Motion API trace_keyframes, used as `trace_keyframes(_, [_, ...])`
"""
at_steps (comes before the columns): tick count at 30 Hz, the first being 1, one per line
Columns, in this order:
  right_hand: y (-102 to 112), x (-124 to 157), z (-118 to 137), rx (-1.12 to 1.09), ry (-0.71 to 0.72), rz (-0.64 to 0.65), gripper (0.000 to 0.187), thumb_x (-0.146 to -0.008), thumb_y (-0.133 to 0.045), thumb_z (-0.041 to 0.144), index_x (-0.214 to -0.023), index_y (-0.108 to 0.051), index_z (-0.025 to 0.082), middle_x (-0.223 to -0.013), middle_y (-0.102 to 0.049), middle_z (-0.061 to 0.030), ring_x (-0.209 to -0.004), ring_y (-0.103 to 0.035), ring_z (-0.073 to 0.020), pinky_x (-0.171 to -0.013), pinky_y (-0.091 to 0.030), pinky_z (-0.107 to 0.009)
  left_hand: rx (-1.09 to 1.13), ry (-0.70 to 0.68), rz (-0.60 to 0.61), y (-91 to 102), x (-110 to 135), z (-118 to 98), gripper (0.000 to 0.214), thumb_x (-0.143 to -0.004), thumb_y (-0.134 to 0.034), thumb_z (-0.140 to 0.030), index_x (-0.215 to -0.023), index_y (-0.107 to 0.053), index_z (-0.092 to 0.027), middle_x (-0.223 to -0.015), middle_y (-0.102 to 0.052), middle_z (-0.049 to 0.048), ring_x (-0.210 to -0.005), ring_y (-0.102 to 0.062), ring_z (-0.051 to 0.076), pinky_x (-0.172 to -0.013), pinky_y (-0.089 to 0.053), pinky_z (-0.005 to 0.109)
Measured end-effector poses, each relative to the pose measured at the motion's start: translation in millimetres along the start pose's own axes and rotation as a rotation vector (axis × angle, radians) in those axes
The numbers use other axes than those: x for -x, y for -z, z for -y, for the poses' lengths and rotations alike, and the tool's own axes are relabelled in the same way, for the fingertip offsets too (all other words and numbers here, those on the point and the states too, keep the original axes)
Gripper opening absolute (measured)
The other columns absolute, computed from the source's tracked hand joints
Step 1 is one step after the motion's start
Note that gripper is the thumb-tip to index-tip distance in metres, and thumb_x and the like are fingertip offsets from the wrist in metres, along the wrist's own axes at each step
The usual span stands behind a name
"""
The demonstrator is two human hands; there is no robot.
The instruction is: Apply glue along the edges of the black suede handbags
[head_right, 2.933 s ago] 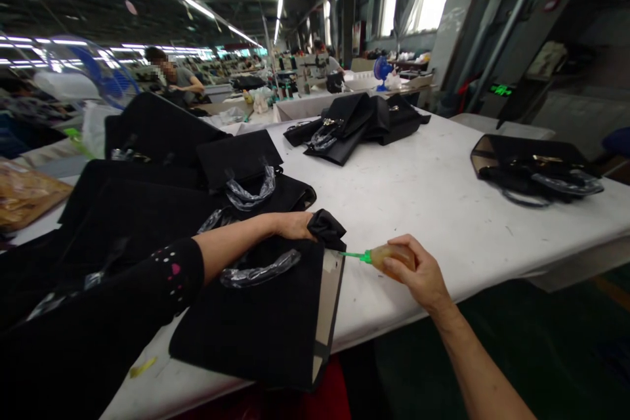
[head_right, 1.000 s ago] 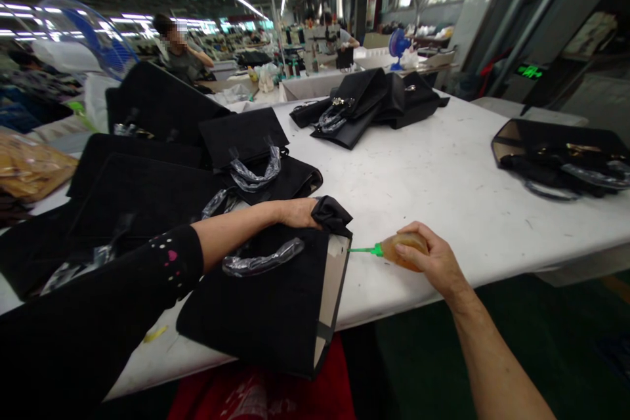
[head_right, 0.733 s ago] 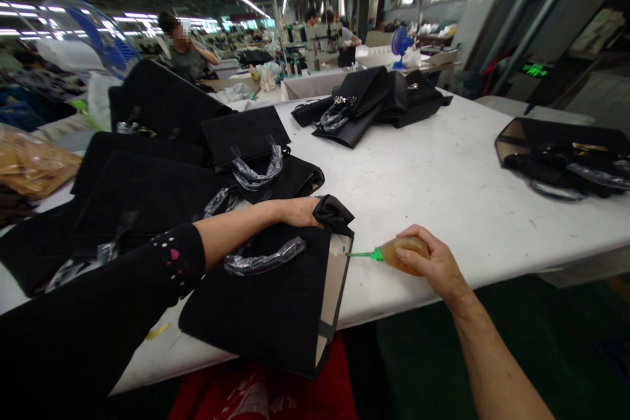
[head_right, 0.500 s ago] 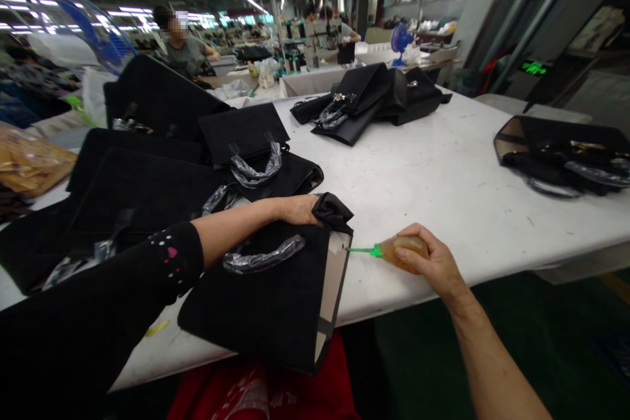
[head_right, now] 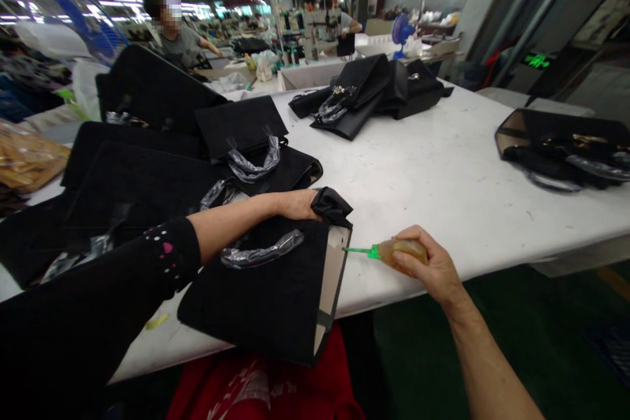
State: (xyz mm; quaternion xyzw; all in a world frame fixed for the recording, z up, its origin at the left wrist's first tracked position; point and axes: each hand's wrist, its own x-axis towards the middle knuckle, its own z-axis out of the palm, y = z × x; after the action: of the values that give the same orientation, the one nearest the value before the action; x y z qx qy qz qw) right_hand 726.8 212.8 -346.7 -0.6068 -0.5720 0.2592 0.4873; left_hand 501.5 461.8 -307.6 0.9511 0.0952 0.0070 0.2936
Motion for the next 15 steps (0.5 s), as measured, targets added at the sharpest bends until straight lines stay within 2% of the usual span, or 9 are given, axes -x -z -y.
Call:
trace_keyframes(4, [-1, 5, 0, 0.007, 0.031, 0.145, 0.024, -0.080, -0.065, 0.039, -0.098, -0.058, 0.025, -0.094, -0.059, -0.0032, -0.086, -0.057, -0.0221, -0.070, -0.046, -0.031, -0.002, -0.015, 0.000, -0.8, 0, 0, 0.019, -0.074, -0.068, -0.025, -0.090, -0.070, -0.016, -0.086, -0.070, -0.0009, -0.082, -0.061, 0.015, -0.080, -0.045, 0.022])
trace_keyframes(5, [-2, 6, 0, 0.008, 0.032, 0.138, 0.024, -0.080, -0.065, 0.039, -0.099, -0.058, 0.025, -0.094, -0.059, -0.0031, -0.086, -0.057, -0.0220, -0.070, -0.045, -0.031, -0.003, -0.015, 0.002, -0.9, 1, 0, 0.018, -0.074, -0.067, -0.025, -0.090, -0.070, -0.016, -0.085, -0.070, -0.0013, -0.082, -0.061, 0.015, -0.080, -0.045, 0.022])
trace_keyframes(9, [-4, 9, 1, 0.036, 0.033, -0.054, 0.025, -0.080, -0.067, 0.037, -0.099, -0.057, 0.025, -0.091, -0.058, -0.0019, -0.082, -0.055, -0.0195, -0.070, -0.044, -0.031, -0.010, -0.014, 0.006, -1.5, 0, 1, 0.019, -0.075, -0.067, -0.025, -0.090, -0.070, -0.015, -0.084, -0.069, -0.0013, -0.082, -0.060, 0.015, -0.080, -0.045, 0.023])
trace_keyframes(13, [-6, 17, 3, 0.008, 0.033, 0.125, 0.023, -0.081, -0.065, 0.037, -0.099, -0.058, 0.025, -0.093, -0.057, -0.0023, -0.083, -0.056, -0.0197, -0.069, -0.045, -0.030, -0.023, -0.011, 0.020, -2.5, 0, 2, 0.022, -0.076, -0.065, -0.025, -0.094, -0.070, -0.013, -0.087, -0.070, 0.0002, -0.083, -0.060, 0.015, -0.081, -0.045, 0.023])
trace_keyframes(15, [-8, 24, 2, -0.002, 0.033, 0.106, 0.023, -0.081, -0.065, 0.036, -0.100, -0.058, 0.026, -0.096, -0.057, -0.0025, -0.085, -0.056, -0.0195, -0.069, -0.046, -0.029, -0.026, 0.012, 0.012, -2.5, 1, 2, 0.020, -0.076, -0.065, -0.026, -0.091, -0.070, -0.013, -0.083, -0.069, -0.0007, -0.081, -0.059, 0.015, -0.079, -0.045, 0.023])
